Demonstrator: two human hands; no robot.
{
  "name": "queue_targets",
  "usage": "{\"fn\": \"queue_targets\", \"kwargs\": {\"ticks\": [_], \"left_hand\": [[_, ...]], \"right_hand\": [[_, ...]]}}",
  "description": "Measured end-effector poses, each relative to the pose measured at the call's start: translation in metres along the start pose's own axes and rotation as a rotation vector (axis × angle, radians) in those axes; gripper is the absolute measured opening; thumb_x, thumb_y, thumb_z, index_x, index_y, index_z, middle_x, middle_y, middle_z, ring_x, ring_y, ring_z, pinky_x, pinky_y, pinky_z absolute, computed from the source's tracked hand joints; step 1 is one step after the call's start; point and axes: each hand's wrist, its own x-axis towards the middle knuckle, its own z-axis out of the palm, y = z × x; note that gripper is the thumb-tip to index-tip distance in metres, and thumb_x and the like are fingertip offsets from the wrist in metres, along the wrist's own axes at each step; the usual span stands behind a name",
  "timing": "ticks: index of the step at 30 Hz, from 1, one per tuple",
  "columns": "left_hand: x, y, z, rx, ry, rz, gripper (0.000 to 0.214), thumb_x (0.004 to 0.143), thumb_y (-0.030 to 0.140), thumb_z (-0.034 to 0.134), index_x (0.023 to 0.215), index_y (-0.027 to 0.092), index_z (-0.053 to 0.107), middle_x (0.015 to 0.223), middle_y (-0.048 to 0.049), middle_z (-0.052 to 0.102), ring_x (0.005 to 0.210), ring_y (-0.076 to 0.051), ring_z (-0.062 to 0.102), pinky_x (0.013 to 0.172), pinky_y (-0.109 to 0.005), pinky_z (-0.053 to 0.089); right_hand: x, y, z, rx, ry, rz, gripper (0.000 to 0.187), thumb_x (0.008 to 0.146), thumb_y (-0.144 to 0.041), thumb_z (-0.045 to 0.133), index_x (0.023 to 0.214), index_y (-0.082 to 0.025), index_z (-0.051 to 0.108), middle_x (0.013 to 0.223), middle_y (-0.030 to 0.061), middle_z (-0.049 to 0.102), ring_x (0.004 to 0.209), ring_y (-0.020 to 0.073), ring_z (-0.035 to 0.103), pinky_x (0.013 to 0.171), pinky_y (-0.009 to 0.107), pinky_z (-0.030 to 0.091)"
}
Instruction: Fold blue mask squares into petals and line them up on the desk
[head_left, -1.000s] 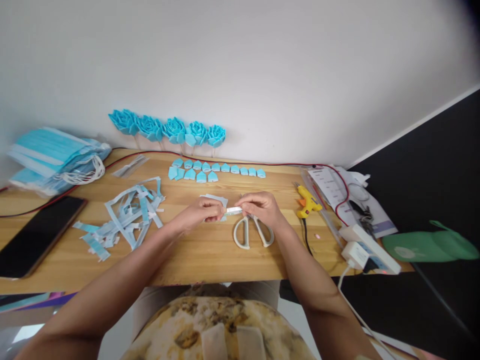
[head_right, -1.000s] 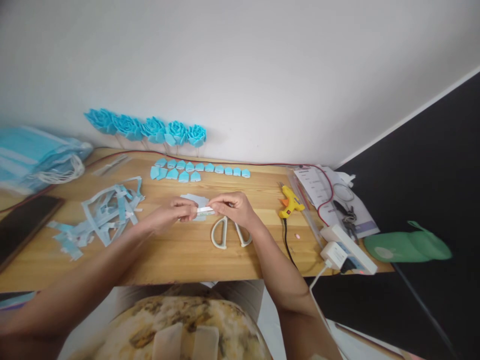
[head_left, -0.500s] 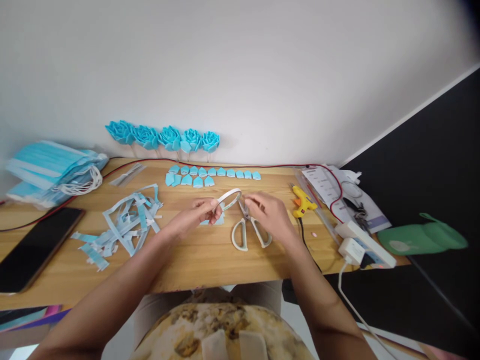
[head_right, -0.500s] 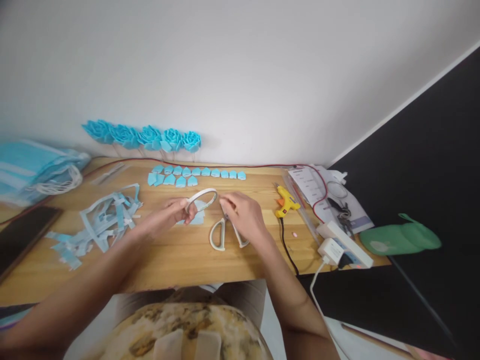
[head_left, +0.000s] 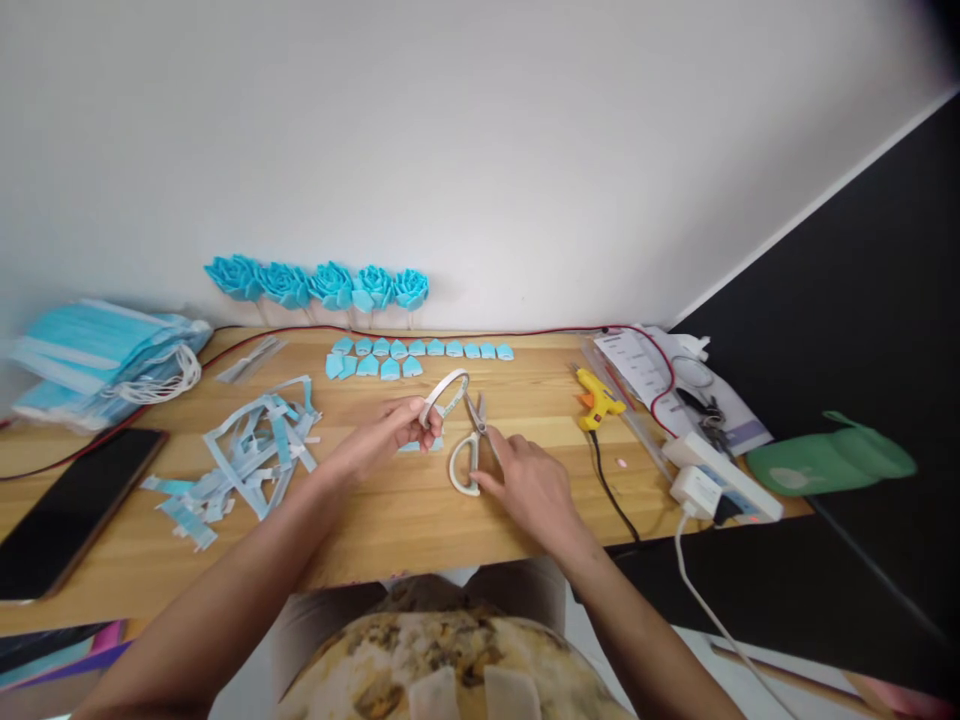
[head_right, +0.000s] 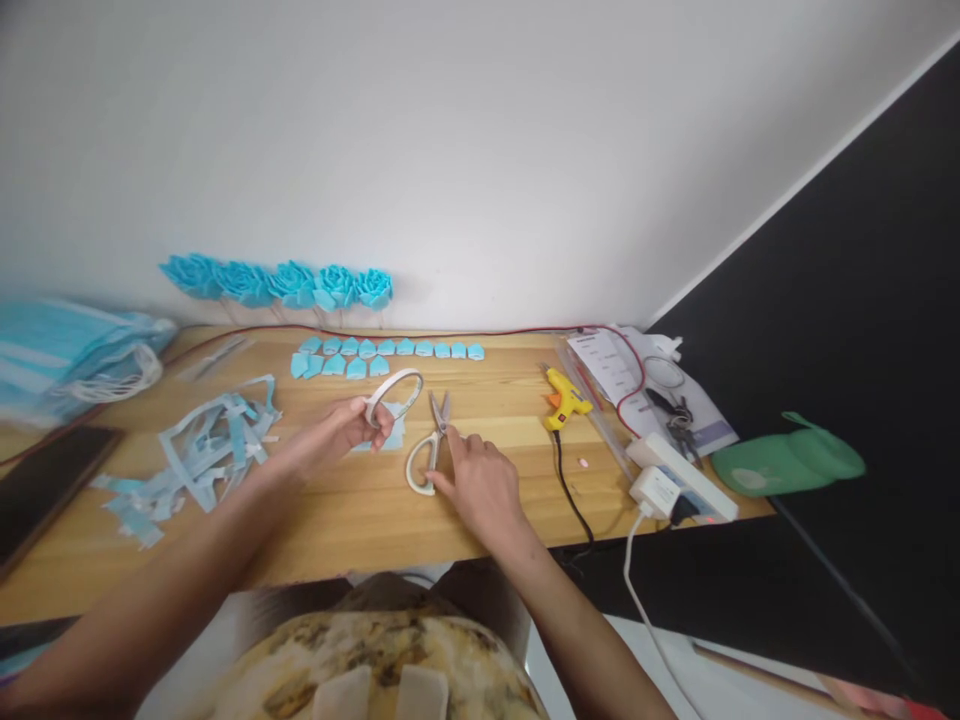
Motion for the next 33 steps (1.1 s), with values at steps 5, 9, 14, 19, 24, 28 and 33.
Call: {"fn": "queue_targets", "kwargs": {"ticks": [5,9,14,19,24,28,33], "left_hand": [[0.0,0.003,0.0,-0.04,0.004,0.022,0.047,0.083,0.057,0.056,0.084,0.011,0.064,0.082,-0.007,0.061,0.066,-0.015,0.055,0.065,-0.029,0.043],[-0.002,0.006,0.002,-0.046,0.004,0.028,0.048,0.083,0.057,0.056,0.084,0.011,0.064,0.084,-0.0077,0.06,0.067,-0.015,0.055,0.068,-0.03,0.043],[-0.001,0.003,0.0,-0.064,-0.039,0.063,0.051,0.083,0.06,0.055,0.085,0.01,0.064,0.085,-0.0091,0.061,0.069,-0.016,0.055,0.068,-0.031,0.044],[0.002,-0.002,-0.005,-0.094,-0.067,0.099,0.051,0.085,0.059,0.052,0.089,0.01,0.064,0.087,-0.0104,0.062,0.071,-0.017,0.057,0.07,-0.032,0.045],[0.003,-0.002,-0.005,-0.119,-0.064,0.109,0.05,0.084,0.06,0.052,0.089,0.011,0.064,0.089,-0.0109,0.062,0.072,-0.018,0.058,0.071,-0.033,0.047],[0.004,-0.002,-0.005,-0.11,-0.055,0.112,0.049,0.086,0.058,0.05,0.093,0.012,0.063,0.091,-0.0115,0.062,0.075,-0.019,0.058,0.072,-0.034,0.047],[0.005,-0.004,-0.004,-0.067,-0.091,0.1,0.048,0.088,0.056,0.048,0.097,0.011,0.062,0.094,-0.0123,0.061,0.079,-0.02,0.058,0.077,-0.036,0.047]], "right_hand": [[0.003,0.005,-0.013,-0.061,-0.089,-0.036,0.057,0.087,-0.051,0.053,0.134,-0.02,0.043,0.097,0.011,0.065,0.082,0.0259,0.066,0.064,0.031,0.043],[0.009,0.008,-0.015,-0.101,-0.12,-0.017,0.073,0.082,-0.064,0.052,0.136,-0.018,0.038,0.091,0.0113,0.066,0.076,0.0284,0.067,0.06,0.031,0.043],[0.014,0.001,-0.011,-0.088,-0.139,-0.027,0.06,0.087,-0.052,0.051,0.135,-0.017,0.04,0.092,0.0135,0.067,0.079,0.0286,0.068,0.064,0.032,0.044],[0.011,0.024,-0.019,0.149,-0.131,-0.05,0.054,0.086,-0.038,0.051,0.136,-0.021,0.04,0.1,0.0113,0.067,0.086,0.0278,0.066,0.071,0.034,0.044],[-0.004,0.069,-0.004,1.001,-0.254,-0.098,0.057,0.085,-0.042,0.053,0.138,-0.024,0.038,0.098,0.0051,0.062,0.084,0.0191,0.063,0.076,0.033,0.048],[-0.024,0.062,0.028,1.774,-0.389,-0.279,0.078,0.075,-0.063,0.061,0.137,-0.022,0.038,0.1,0.0107,0.062,0.08,0.0211,0.064,0.059,0.028,0.049],[-0.035,0.022,0.034,2.044,-0.671,-0.329,0.08,0.066,-0.051,0.077,0.133,-0.026,0.041,0.102,0.0088,0.063,0.081,0.0216,0.067,0.069,0.033,0.051]]}}
